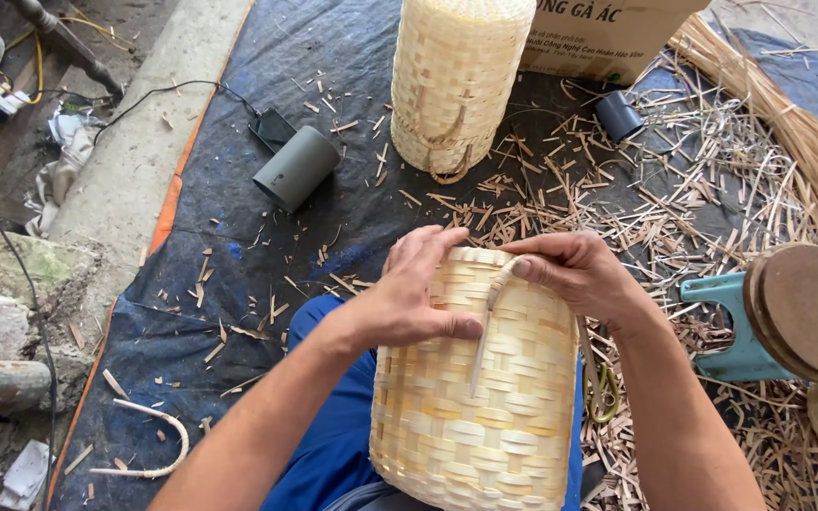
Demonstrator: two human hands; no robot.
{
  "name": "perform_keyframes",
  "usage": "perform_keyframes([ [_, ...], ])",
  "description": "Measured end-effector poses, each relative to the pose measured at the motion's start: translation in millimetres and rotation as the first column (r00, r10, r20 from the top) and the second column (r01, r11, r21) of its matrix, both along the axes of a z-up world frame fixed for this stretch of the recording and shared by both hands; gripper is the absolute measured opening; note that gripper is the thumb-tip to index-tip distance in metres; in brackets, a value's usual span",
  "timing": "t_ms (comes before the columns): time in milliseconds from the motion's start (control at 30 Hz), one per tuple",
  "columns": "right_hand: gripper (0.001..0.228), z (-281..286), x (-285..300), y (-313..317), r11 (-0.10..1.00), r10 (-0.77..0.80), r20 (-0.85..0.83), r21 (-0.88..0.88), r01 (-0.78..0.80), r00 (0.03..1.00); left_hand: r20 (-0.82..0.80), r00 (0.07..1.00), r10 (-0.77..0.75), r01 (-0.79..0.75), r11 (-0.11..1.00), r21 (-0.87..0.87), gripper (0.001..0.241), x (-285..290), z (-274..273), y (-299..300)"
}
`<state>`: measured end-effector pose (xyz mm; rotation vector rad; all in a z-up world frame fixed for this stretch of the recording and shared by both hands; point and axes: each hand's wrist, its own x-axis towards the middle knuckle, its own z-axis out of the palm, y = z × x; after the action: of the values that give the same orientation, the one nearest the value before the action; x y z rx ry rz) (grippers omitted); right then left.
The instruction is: The person sits on the floor with a woven bamboo basket on their lap and attaches a curved bamboo handle, threading and pressing the handle ends into the basket weave and rotating the basket to secure each side.
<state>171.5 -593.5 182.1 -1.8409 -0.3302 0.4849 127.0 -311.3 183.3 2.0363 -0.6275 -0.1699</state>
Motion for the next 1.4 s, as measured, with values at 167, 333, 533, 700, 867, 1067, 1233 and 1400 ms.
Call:
perform_keyframes([
  [167,0.031,-9.4,-6.8,-21.3,0.992,-0.098,-0.030,0.076,0.100,0.995,0.138,0.967,0.215,-0.191,0.967,-0.168,0.061,-62.2,1.2,-13.2],
  [333,0.031,-12.7,-16.1,-34.5,0.982,-0.149,-0.057,0.110,0.155,0.987,0.238,0.948,0.212,-0.169,0.967,-0.190,0.036,-90.4,23.0,-29.2],
  [533,0.027,-19.0,-18.0,-40.5,0.782,-0.183,-0.191,0.566,0.261,0.964,0.378,0.907,0.187,-0.163,0.982,-0.096,0.025,-93.5,25.2,-44.9],
  [700,0.024,-27.1,-28.4,-56.6,0.788,-0.271,-0.194,0.518,0.333,0.943,0.410,0.901,0.139,-0.137,0.990,-0.034,0.026,-88.9,30.8,-55.2],
  [867,0.023,-25.1,-36.0,-58.7,0.753,-0.286,-0.203,0.556,0.351,0.937,0.455,0.887,0.076,-0.108,0.993,0.045,0.029,-83.7,34.4,-65.1],
  [1067,0.023,-11.8,-37.2,-65.6,0.799,-0.283,-0.156,0.507,0.323,0.946,0.412,0.909,0.059,-0.098,0.992,0.075,0.031,-80.9,34.9,-72.1],
  [1233,0.021,38.6,-31.1,-82.9,0.931,-0.286,0.168,0.282,0.232,0.943,0.401,0.913,0.075,-0.125,0.987,0.100,0.031,-84.0,33.9,-72.9],
  [1400,0.019,74.0,-33.8,-85.7,0.945,-0.307,0.231,-0.041,0.324,0.923,0.408,0.909,0.088,-0.140,0.985,0.097,0.032,-87.9,36.4,-76.4],
])
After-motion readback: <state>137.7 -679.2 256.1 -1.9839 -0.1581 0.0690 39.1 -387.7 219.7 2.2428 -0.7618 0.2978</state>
